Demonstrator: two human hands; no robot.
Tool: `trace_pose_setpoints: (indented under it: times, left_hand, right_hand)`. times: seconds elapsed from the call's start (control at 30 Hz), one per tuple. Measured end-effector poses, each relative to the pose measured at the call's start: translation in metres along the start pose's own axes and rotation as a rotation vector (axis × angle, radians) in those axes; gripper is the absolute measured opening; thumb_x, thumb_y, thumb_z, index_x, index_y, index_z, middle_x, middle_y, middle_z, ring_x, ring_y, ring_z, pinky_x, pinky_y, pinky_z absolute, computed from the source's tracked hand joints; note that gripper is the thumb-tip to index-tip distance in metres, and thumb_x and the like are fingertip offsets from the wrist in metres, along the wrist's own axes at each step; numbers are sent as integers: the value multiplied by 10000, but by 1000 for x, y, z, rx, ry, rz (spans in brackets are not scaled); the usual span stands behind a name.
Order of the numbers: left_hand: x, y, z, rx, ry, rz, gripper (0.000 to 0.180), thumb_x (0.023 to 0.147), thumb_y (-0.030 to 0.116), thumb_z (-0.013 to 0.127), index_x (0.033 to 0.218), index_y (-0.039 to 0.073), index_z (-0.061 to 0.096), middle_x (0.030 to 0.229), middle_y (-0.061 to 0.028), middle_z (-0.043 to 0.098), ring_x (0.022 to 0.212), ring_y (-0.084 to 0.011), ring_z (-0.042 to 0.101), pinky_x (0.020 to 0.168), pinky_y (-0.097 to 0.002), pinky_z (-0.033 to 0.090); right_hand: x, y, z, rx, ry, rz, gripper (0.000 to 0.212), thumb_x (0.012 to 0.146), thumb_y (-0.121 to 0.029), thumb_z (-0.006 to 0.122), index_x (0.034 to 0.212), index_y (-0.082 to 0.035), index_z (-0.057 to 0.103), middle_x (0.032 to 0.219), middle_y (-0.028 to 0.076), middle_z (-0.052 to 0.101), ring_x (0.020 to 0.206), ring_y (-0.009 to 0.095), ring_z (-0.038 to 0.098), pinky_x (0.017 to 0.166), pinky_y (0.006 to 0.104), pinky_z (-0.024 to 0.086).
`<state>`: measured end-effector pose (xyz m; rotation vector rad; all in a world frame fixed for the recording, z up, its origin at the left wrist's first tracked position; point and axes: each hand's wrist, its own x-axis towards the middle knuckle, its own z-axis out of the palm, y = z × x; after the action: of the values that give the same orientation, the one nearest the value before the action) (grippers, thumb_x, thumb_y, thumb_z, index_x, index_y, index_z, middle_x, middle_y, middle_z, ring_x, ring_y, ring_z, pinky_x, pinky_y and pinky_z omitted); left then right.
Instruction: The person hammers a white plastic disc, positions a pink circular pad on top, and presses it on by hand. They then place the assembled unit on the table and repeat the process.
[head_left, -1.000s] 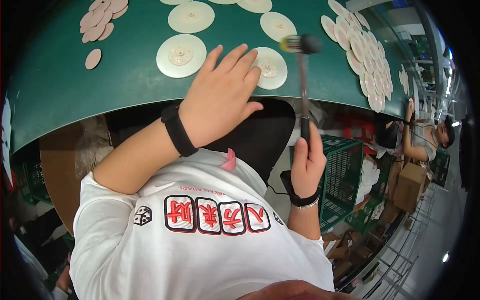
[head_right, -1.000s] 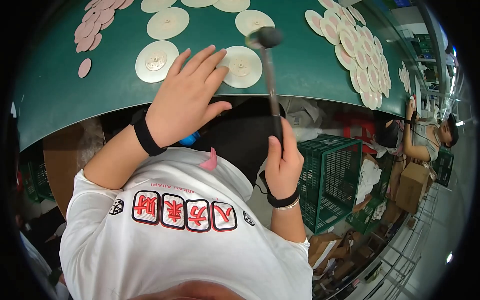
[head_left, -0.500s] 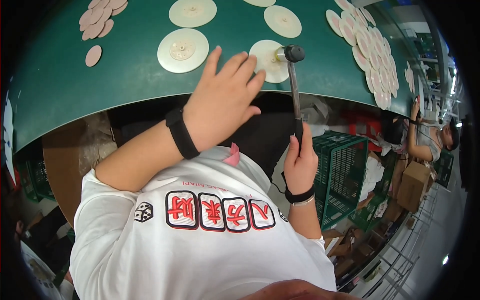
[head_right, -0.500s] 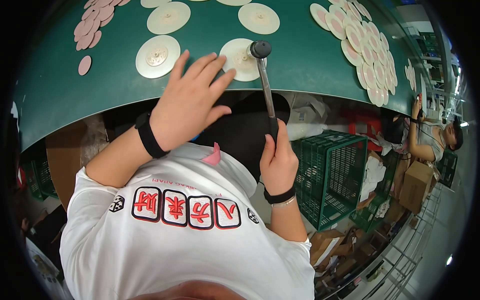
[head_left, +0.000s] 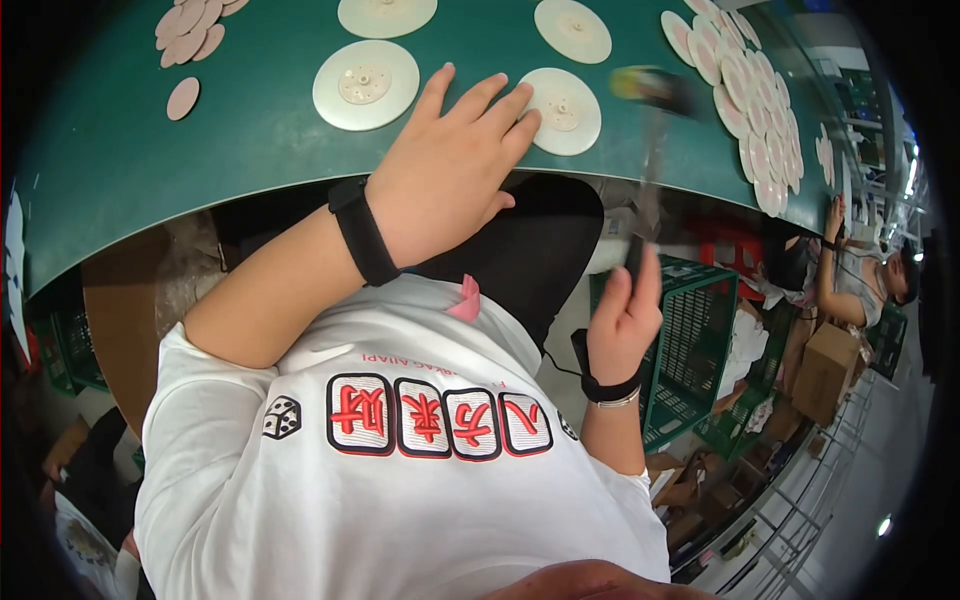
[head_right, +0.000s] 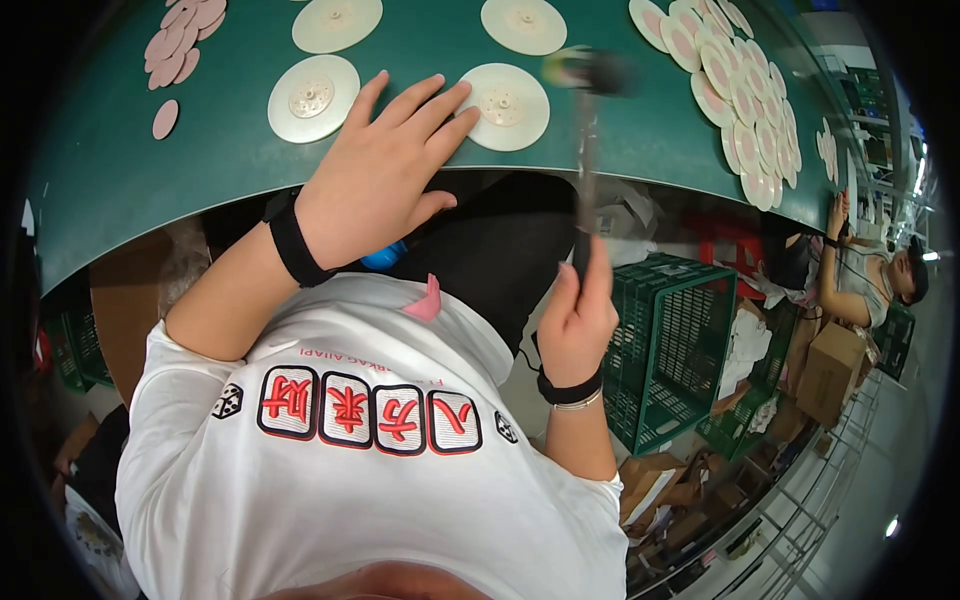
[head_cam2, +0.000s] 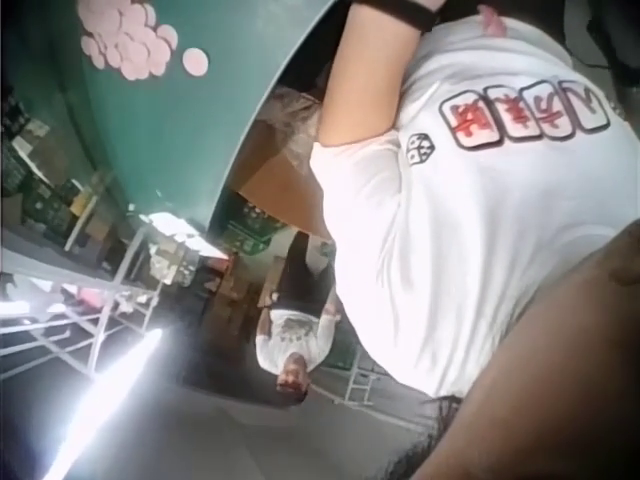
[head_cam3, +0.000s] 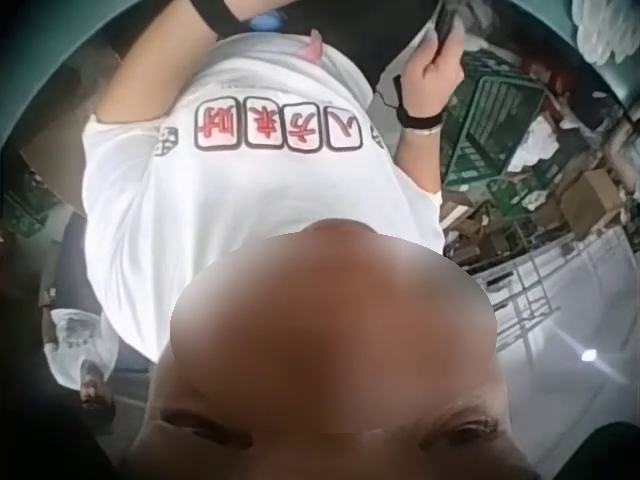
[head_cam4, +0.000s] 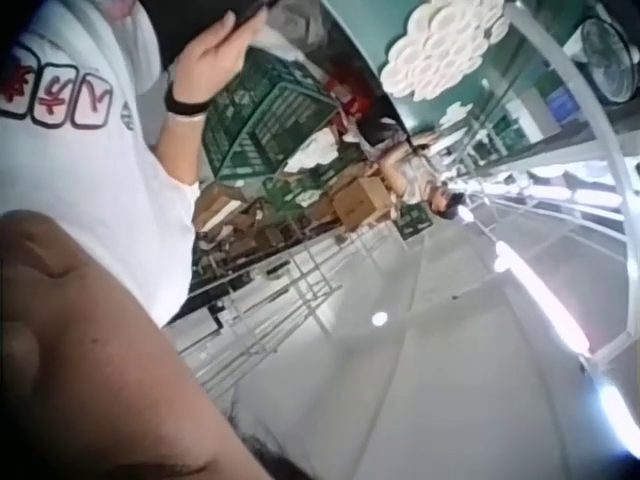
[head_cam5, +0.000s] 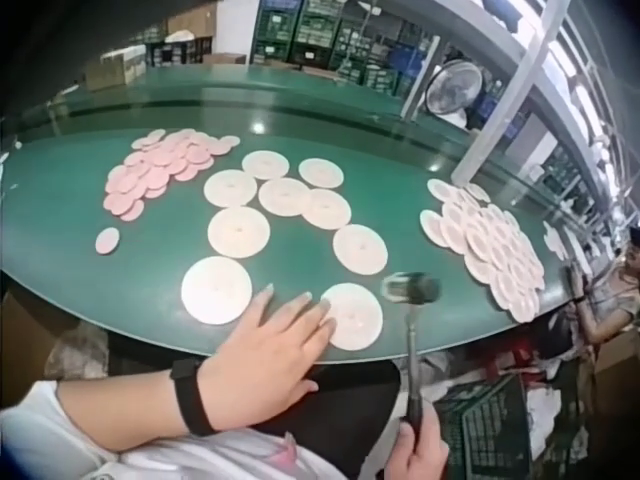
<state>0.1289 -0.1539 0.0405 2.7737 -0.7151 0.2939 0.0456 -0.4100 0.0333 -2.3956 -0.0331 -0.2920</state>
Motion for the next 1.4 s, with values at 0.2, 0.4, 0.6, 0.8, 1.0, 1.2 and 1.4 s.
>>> trace_pose_setpoints:
  times: [0.2, 0.4, 0.6, 0.8, 1.0, 1.2, 1.4]
  left_hand:
    - [1, 6, 4, 20, 13, -11, 763, 808, 268, 819, 1466, 92, 476, 1525, -100, 471, 1434, -282, 416, 1206, -544, 268]
    - [-4, 19, -2, -8, -15, -25, 743, 806, 255, 822, 1451, 87, 492, 1488, -99, 501, 1421, -277, 428, 1202, -540, 273]
    - [-7, 27, -10, -344, 51, 73, 717, 817, 277, 816, 1434, 78, 511, 1480, -103, 514, 1427, -273, 427, 1205, -538, 270]
    - [-6, 8, 4, -44, 33, 0, 739, 835, 317, 797, 1460, 72, 489, 1523, -101, 480, 1446, -267, 406, 1208, -537, 270]
    - [-9, 15, 6, 58, -13, 3, 768, 839, 319, 792, 1486, 65, 464, 1541, -103, 458, 1450, -259, 398, 1207, -534, 274]
    - [-12, 27, 1, 21, -14, -4, 748, 833, 294, 799, 1470, 69, 478, 1527, -111, 469, 1436, -260, 413, 1199, -530, 282]
    - [-11, 32, -25, -398, -144, 71, 731, 830, 273, 803, 1453, 60, 486, 1535, -116, 466, 1440, -268, 415, 1193, -524, 290]
  right_hand:
    - [-1, 8, 2, -91, -11, -100, 387, 1045, -102, 568, 1407, 31, 547, 941, 150, 717, 719, 156, 628, 676, 275, 511]
    - [2, -3, -1, -169, -106, 0, 370, 1051, -124, 560, 1390, 23, 557, 958, 197, 719, 711, 245, 661, 668, 316, 519]
    - [8, -1, -8, -100, -164, 54, 352, 1054, -126, 559, 1377, 14, 567, 962, 190, 709, 741, 223, 662, 671, 315, 520]
    - [-14, 10, -8, 172, 143, 24, 354, 1058, -110, 553, 1390, 10, 553, 883, 72, 664, 744, 129, 620, 654, 254, 479]
    - [-14, 7, -5, -61, -27, -27, 361, 1058, -106, 549, 1401, 4, 547, 923, 106, 688, 773, 123, 630, 676, 267, 502]
    - [-11, 4, 6, -133, -129, 54, 363, 1054, -100, 546, 1401, 5, 550, 951, 166, 718, 776, 150, 650, 704, 288, 522]
    - [-5, 6, -2, -49, -125, 23, 371, 1052, -89, 546, 1407, 19, 542, 877, 75, 678, 720, 125, 598, 680, 272, 507]
